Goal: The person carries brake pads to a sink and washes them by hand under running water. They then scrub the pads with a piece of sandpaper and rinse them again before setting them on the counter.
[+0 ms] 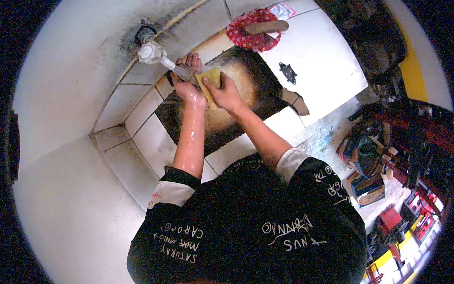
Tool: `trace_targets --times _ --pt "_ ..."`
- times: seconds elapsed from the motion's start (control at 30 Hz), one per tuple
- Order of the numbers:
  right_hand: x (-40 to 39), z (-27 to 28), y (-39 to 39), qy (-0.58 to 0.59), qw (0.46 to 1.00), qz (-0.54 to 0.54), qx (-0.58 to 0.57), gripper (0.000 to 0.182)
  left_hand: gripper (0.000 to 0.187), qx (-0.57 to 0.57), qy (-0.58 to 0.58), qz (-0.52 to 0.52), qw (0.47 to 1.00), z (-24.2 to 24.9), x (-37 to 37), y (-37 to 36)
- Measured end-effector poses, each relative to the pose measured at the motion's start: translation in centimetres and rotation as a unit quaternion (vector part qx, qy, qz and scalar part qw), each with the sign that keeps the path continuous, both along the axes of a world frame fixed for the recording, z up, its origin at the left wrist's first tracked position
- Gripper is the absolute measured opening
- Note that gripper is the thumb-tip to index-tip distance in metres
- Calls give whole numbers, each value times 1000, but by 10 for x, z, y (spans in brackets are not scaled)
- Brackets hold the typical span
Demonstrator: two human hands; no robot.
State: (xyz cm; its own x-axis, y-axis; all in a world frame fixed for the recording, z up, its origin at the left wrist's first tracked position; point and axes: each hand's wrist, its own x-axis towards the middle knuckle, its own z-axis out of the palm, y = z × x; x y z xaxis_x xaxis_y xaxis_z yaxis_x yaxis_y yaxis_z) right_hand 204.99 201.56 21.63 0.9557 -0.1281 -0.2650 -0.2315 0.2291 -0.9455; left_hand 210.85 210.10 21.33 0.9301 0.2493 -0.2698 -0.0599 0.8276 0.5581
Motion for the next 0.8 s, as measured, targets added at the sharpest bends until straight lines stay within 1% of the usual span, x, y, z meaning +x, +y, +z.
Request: trace_targets --times 0.03,0.07,0.1,0.13,0.17,0.2,0.23,0.27,0.33,0.37,0.43,0.47,0.5,0.53,0.57,0.6,0.63,0.67,0.7,0.77,0.8 --pt "9 -3 -4 23 1000 16 -14 41 53 6 -16 -13 1000 2 -2 -1" --pt "12 -6 -5 47 998 30 -27 43 53 6 -14 -15 1000 1 0 0" --pt "7 0 -3 50 998 28 -27 43 54 48 -28 -20 998 -5 4 2" --pt "2 14 0 51 998 21 13 42 55 89 -44 -24 995 -4 8 4" --pt "2 22 1 50 997 17 52 40 55 88 -45 -22 995 -4 11 6" --pt "3 17 5 -8 998 27 56 38 47 74 -32 -5 997 2 15 9" --pt "6 12 5 -8 998 30 55 38 40 60 -18 15 998 8 16 11" --pt "8 7 4 14 999 25 42 37 40 34 -12 14 999 12 15 9" --pt "19 5 5 57 998 2 30 37 39 45 -12 15 999 16 11 3" --pt "19 5 7 57 998 -1 31 37 38 54 -9 16 998 17 9 0" --pt "17 1 12 61 995 -21 71 38 38 56 -19 3 998 11 13 8" --pt "15 -3 13 61 995 -21 70 38 47 78 -16 -2 997 8 15 14" --pt "13 -5 14 22 999 -6 46 39 57 100 -12 -7 995 10 16 17" --pt "10 -7 15 -16 1000 11 21 39 57 101 -10 -4 995 11 14 17" --pt "11 -9 14 -13 1000 13 21 39 57 66 0 5 998 12 12 15" --pt "16 -1 12 38 999 8 5 45 57 32 7 11 999 12 11 14" --pt "19 4 10 89 996 0 -12 51 57 31 6 9 999 13 9 11" --pt "20 4 9 99 995 3 33 52 58 59 17 15 998 14 8 8" --pt "18 -1 12 98 995 -1 33 52 58 88 27 21 996 10 8 8" --pt "10 -13 20 8 998 -4 55 51 58 75 13 19 997 3 16 16" --pt "9 -9 20 10 998 -2 56 51 59 62 2 17 998 4 15 19"
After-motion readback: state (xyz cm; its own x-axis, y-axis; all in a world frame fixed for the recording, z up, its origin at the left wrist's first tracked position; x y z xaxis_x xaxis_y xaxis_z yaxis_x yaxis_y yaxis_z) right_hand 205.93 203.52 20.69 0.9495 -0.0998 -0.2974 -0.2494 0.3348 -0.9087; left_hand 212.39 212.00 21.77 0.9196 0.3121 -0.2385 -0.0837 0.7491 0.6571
